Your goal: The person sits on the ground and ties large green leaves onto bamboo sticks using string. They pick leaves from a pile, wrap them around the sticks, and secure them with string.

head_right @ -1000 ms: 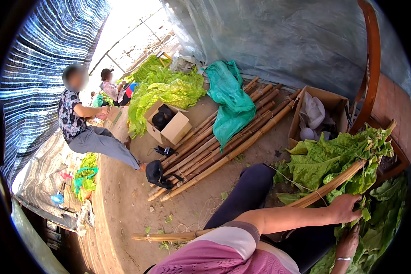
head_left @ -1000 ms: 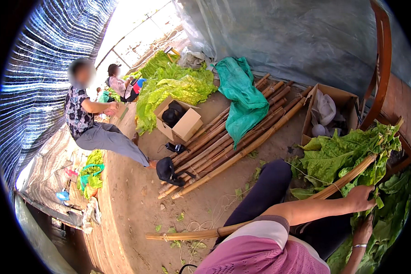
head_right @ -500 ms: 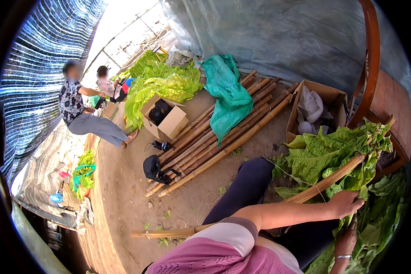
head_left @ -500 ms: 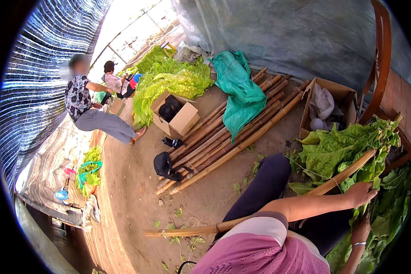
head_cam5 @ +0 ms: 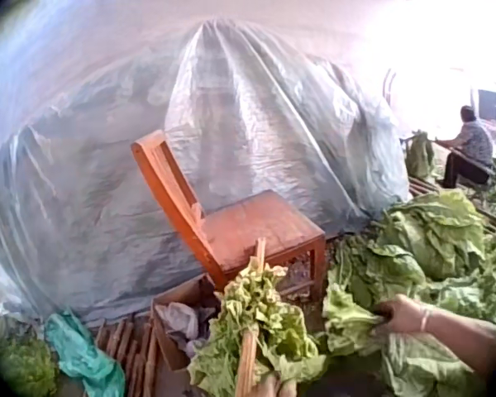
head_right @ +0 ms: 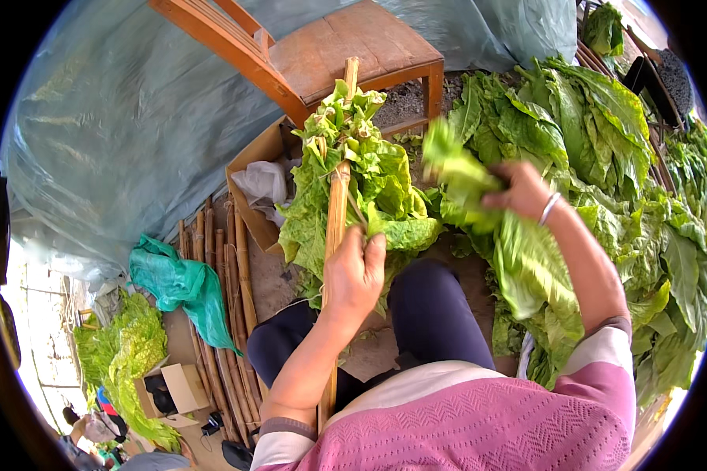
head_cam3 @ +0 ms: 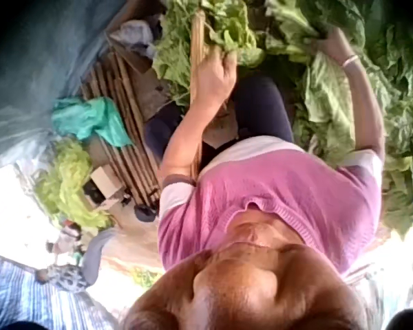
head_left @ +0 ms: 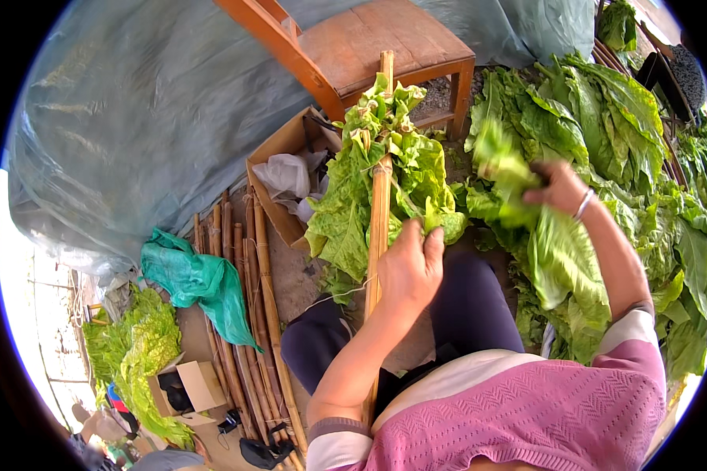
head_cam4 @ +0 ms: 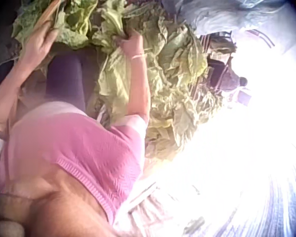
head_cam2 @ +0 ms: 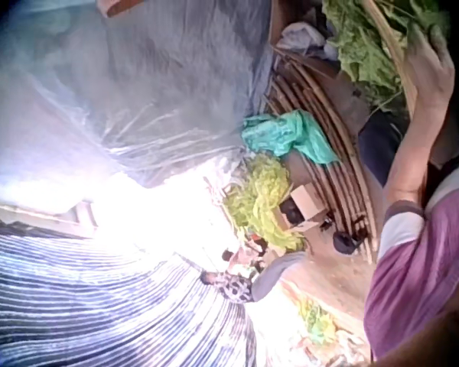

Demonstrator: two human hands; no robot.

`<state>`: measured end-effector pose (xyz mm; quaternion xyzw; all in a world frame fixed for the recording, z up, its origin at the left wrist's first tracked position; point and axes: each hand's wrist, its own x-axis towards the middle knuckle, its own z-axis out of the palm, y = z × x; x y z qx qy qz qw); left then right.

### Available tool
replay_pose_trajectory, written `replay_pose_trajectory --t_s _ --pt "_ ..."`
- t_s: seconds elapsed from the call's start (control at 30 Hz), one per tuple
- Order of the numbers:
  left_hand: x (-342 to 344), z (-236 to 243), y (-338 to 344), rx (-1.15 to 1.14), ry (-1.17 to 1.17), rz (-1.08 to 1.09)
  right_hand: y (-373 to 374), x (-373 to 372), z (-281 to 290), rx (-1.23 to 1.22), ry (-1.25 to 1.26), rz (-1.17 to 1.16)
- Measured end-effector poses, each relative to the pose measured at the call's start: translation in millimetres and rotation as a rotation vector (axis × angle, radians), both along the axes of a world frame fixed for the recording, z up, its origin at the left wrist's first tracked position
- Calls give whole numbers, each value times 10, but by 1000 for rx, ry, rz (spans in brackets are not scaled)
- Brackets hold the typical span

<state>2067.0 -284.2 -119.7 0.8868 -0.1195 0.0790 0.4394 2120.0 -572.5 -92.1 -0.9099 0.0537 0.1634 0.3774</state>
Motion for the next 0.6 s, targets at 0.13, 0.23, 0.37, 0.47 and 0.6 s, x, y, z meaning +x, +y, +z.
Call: replay_pose_trajectory --t_s 0.13,0.23,0.37,0.47,0.6 --pt "-162 220 -110 283 -131 -257 326 257 469 -163 -872 -50" --pt "147 410 -255 230 -122 -365 936 533 39 -533 -1072 248" --pt "1080 474 -7 -57 304 -289 1221 675 -920 -154 -1206 452" --pt "1644 -101 893 -134 258 1 1482 474 -1080 229 -800 202" --pt "1539 -773 1252 -318 558 144 1634 487 -1575 595 -252 -145"
